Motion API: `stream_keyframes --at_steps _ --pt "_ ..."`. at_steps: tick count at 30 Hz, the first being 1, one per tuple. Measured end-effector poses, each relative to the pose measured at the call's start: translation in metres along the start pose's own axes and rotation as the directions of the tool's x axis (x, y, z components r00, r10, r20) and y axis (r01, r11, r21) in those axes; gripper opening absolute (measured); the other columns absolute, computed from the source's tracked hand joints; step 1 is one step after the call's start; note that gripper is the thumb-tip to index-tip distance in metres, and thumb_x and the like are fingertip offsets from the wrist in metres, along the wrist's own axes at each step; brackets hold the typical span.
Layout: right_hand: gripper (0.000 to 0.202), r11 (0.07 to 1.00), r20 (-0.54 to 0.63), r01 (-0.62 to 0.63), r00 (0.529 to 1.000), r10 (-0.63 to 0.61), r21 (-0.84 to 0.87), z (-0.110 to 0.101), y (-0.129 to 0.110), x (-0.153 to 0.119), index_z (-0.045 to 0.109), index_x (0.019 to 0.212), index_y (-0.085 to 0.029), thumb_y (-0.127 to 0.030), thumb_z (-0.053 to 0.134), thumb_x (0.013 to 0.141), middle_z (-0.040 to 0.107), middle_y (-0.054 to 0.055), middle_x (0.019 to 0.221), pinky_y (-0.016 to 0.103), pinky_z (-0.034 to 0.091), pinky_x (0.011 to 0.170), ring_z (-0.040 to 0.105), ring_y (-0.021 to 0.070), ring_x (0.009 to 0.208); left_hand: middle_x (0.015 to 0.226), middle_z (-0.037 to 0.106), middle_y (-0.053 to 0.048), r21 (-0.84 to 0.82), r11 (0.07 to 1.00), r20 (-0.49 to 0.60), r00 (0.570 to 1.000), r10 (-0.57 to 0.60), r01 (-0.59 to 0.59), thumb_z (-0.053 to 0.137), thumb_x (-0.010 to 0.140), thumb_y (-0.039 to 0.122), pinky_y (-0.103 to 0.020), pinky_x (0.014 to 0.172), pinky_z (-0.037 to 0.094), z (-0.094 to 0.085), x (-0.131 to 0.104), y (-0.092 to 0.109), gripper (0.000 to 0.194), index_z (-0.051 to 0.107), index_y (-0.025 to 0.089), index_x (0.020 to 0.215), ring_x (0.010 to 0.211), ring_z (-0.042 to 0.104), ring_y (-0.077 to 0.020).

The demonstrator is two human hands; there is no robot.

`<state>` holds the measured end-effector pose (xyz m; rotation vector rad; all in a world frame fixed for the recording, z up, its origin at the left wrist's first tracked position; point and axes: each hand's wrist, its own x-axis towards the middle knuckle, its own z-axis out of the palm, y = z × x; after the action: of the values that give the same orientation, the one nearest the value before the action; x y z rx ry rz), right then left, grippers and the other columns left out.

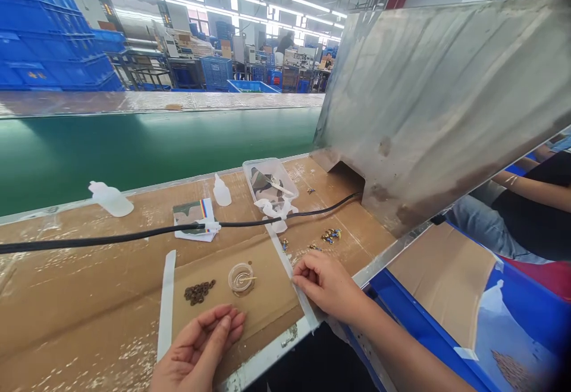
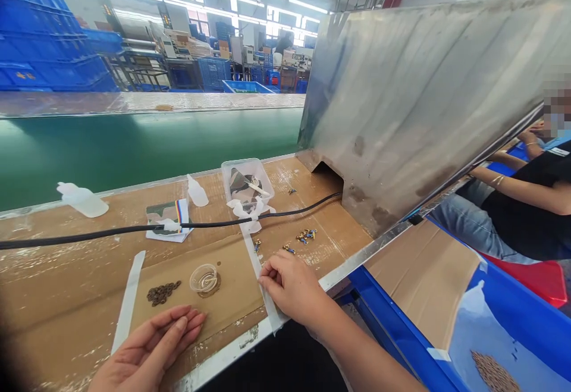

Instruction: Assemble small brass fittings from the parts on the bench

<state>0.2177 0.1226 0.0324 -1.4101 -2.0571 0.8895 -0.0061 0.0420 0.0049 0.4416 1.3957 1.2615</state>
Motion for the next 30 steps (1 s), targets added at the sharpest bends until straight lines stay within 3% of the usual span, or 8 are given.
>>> stream_keyframes --at_steps 5,8,13,20,30 --pt "0.01 0.981 0.086 0.165 0.981 -0.174 0.103 0.018 -0.026 -0.001 0.063 0.078 -0.018 -0.009 0.066 0.082 0.057 -0.002 0.076 0.021 0.04 0.066 0.055 0.0121 0.073 0.093 0.077 -0.011 0.024 0.999 0.109 0.993 -0.047 0.045 0.087 0.055 0.044 -0.024 0.08 0.057 0.006 -0.007 0.011 0.05 0.072 0.014 0.092 0.092 0.071 -0.0244" --pt "0.008 0.968 0.136 0.197 0.966 -0.219 0.156 0.035 -0.041 -0.002 0.063 0.082 -0.019 -0.012 0.066 0.084 0.057 -0.002 0.08 0.02 0.041 0.065 0.056 0.0117 0.074 0.093 0.076 -0.01 0.001 0.996 0.173 0.981 -0.085 0.086 0.086 0.059 0.039 -0.026 0.081 0.056 0.007 -0.009 0.013 0.045 0.072 0.014 0.094 0.091 0.07 -0.0234" --pt "0.008 0.971 0.123 0.162 0.975 -0.185 0.176 0.051 -0.046 -0.001 0.064 0.083 -0.02 -0.012 0.064 0.085 0.058 -0.001 0.082 0.022 0.041 0.066 0.058 0.013 0.076 0.092 0.076 -0.009 -0.028 0.997 0.158 0.985 -0.061 0.067 0.085 0.063 0.032 -0.027 0.081 0.055 0.007 -0.011 0.013 0.035 0.072 0.015 0.091 0.085 0.07 -0.0206" --pt "0.011 0.964 0.072 0.145 0.984 -0.165 0.224 0.053 -0.047 -0.002 0.065 0.083 -0.02 -0.009 0.064 0.083 0.059 -0.002 0.081 0.02 0.041 0.064 0.057 0.0114 0.073 0.087 0.075 -0.009 0.003 0.995 0.16 0.982 -0.096 0.097 0.084 0.063 0.028 -0.029 0.08 0.055 0.009 -0.007 0.013 0.031 0.072 0.014 0.089 0.083 0.07 -0.0208" --pt "0.009 0.925 0.074 0.012 0.996 -0.043 0.379 0.058 -0.046 -0.001 0.061 0.076 -0.018 -0.017 0.067 0.081 0.059 -0.005 0.066 0.018 0.037 0.053 0.053 0.009 0.059 0.081 0.076 -0.008 -0.011 0.996 0.126 0.988 -0.085 0.087 0.087 0.058 0.03 -0.03 0.08 0.055 0.011 -0.011 0.016 0.032 0.074 0.014 0.082 0.079 0.07 -0.0211"
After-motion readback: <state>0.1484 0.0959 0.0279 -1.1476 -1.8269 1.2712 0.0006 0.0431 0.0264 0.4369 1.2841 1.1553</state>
